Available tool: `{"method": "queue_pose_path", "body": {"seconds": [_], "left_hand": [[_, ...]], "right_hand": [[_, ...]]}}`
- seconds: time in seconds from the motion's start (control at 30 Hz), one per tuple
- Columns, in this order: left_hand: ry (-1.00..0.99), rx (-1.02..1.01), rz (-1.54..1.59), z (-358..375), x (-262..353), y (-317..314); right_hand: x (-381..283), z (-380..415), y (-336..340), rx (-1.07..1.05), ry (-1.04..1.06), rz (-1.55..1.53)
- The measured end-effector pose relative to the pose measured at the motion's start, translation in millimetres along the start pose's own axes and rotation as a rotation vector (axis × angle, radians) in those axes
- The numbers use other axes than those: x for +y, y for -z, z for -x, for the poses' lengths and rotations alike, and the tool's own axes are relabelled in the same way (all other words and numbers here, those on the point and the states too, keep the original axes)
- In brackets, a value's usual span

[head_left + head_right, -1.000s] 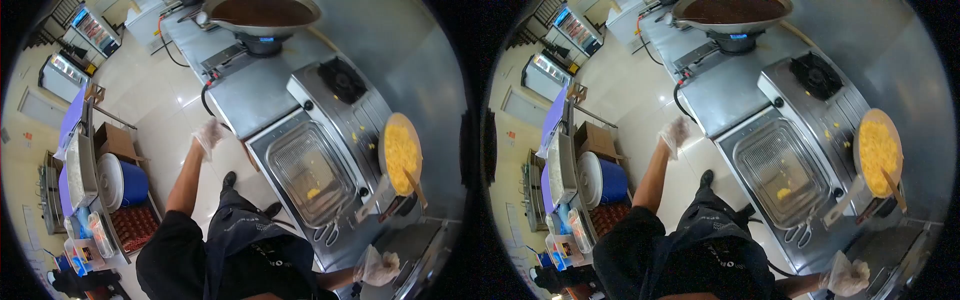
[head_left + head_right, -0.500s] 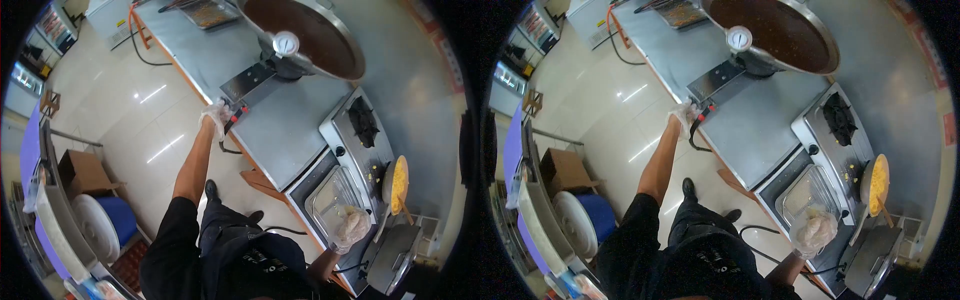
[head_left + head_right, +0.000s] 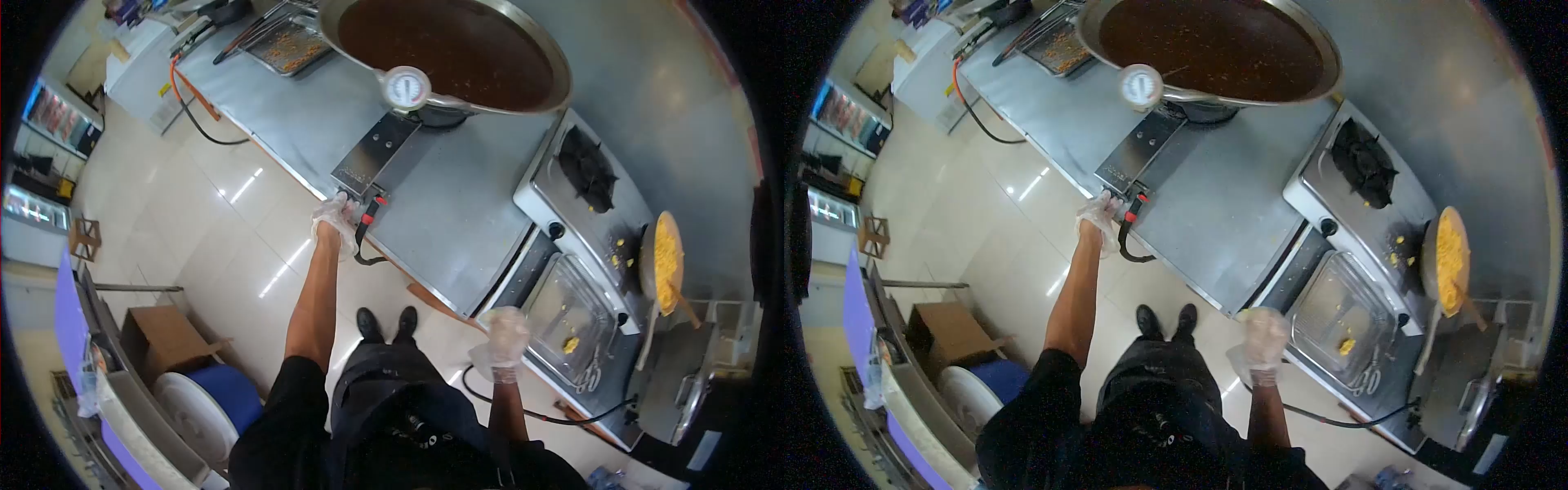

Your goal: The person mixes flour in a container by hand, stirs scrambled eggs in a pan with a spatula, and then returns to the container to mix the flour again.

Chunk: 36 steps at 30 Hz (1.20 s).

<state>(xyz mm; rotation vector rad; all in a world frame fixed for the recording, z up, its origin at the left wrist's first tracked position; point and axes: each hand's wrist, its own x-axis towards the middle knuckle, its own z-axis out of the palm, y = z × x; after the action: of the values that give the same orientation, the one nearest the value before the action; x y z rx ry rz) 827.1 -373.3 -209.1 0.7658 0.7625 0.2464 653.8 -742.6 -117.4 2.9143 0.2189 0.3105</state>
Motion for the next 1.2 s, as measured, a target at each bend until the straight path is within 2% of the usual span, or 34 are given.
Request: {"method": "queue_pose_path", "body": {"seconds": [0.07, 0.1, 0.13, 0.17, 0.2, 0.23, 0.27, 0.3, 0.33, 0.43, 0.47, 0.57, 0.6, 0.7, 0.8, 0.93, 1.0, 1.1, 1.17, 1.2], "left_hand": [[-0.013, 0.044, -0.065, 6.5, 4.5, -8.0], [-0.021, 0.066, -0.115, 3.3, 5.7, -7.9], [0.012, 0.069, -0.173, -11.9, 2.6, 0.0], [-0.053, 0.053, -0.192, -13.4, 1.7, 4.5], [-0.108, 0.031, -0.218, -8.4, 0.8, 10.1], [-0.162, -0.004, -0.234, -8.3, -2.6, 11.9], [-0.096, -0.017, -0.33, -15.7, 2.6, 18.0], [-0.077, -0.005, -0.369, -16.2, 6.0, 22.9], [-0.064, -0.002, -0.393, -17.0, 8.6, 22.4], [-0.063, 0.023, -0.453, -14.3, 7.7, 10.7], [-0.086, 0.03, -0.46, -9.3, 6.0, 7.6], [-0.076, -0.012, -0.492, -4.2, 5.9, 5.4], [-0.062, -0.04, -0.5, -7.6, 9.2, 8.5], [-0.039, -0.091, -0.502, -10.7, 12.9, 10.5], [-0.053, -0.057, -0.508, -10.7, 11.3, 10.5], [-0.081, -0.008, -0.438, -10.1, 6.3, 7.2], [-0.069, -0.092, -0.409, -9.3, 6.5, 9.1], [-0.107, -0.188, -0.415, -4.4, 4.1, 7.7], [-0.106, -0.116, -0.482, 8.5, 4.5, -1.4], [-0.373, -0.102, -0.573, 11.4, -5.3, 10.5]], "right_hand": [[-32.0, -21.5, 25.8, 0.178, 0.305, -0.707], [-46.1, -13.9, 0.1, 0.047, 0.237, -1.04], [-57.2, -13.5, -7.9, 0.08, 0.3, -1.147], [-68.1, -11.6, -13.2, 0.117, 0.351, -1.256], [-81.5, -2.2, -20.8, -0.032, 0.154, -1.523], [-90.7, 6.3, -29.0, -0.05, 0.095, -1.627], [-99.7, 14.9, -37.7, -0.062, 0.034, -1.732], [-103.0, 22.6, -41.7, -0.22, -0.046, -1.803], [-105.0, 26.2, -45.0, -0.244, -0.144, -2.073], [-104.5, 46.3, -65.9, -0.201, -0.092, -1.955], [-95.8, 54.9, -70.8, -0.332, -0.039, -1.818], [-88.3, 69.6, -77.9, -0.243, -0.085, -1.77], [-87.5, 80.7, -89.3, -0.237, 0.048, -1.713], [-93.9, 92.7, -99.4, -0.173, -0.007, -1.716], [-88.3, 96.9, -101.6, -0.183, 0.107, -1.516], [-89.3, 99.9, -102.5, -0.191, 0.057, -1.541], [-90.9, 103.7, -105.6, -0.255, 0.114, -1.463], [-87.6, 102.6, -105.5, -0.225, 0.079, -1.431], [-77.4, 92.4, -90.5, -0.498, -0.127, -1.654], [-71.2, 86.4, -82.7, -0.635, -0.217, -1.743]]}}
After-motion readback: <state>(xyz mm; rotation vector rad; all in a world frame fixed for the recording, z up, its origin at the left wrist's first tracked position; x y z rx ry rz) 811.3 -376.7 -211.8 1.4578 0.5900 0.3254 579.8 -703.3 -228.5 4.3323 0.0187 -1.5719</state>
